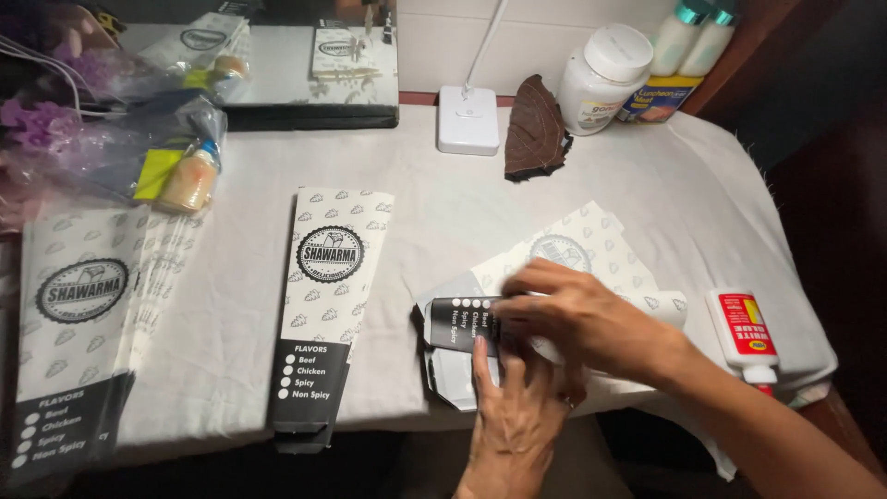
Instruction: Folding and gluing paper wrappers for food packaging
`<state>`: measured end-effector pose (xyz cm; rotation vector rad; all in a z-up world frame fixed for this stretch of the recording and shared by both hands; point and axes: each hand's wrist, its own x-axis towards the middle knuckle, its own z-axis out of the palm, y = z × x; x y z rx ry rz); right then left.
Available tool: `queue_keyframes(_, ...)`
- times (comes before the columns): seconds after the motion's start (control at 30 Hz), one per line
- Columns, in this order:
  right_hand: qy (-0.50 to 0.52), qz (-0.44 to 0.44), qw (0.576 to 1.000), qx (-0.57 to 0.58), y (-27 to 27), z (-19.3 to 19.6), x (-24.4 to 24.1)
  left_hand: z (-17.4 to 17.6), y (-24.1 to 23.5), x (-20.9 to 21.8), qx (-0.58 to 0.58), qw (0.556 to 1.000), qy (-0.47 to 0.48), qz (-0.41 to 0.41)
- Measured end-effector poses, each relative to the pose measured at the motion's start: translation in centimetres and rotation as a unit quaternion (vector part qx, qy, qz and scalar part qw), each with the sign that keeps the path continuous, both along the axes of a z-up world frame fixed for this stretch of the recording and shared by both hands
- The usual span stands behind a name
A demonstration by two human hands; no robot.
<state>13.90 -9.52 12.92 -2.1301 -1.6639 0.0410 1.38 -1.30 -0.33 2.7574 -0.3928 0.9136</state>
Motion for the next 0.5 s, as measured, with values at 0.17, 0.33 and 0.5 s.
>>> queue_keyframes(0.17, 0.077, 0.006, 0.992, 0.097, -1.5, -4.3, 2.4, 0.2, 0.2, -0.4, 0.003, 0.998, 0.061, -0.021)
queue_keyframes(0.33, 0.094, 0.045, 0.992, 0.076, 4.3, -4.5, 2.3, -0.3, 0.0, -0.2, -0.01, 0.997, 0.072, -0.028)
queue_keyframes(0.5, 0.104, 0.051, 0.992, 0.049, 5.0, -4.2, 1.9, -0.6, -0.1, -0.6, 0.015, 0.994, 0.104, -0.009)
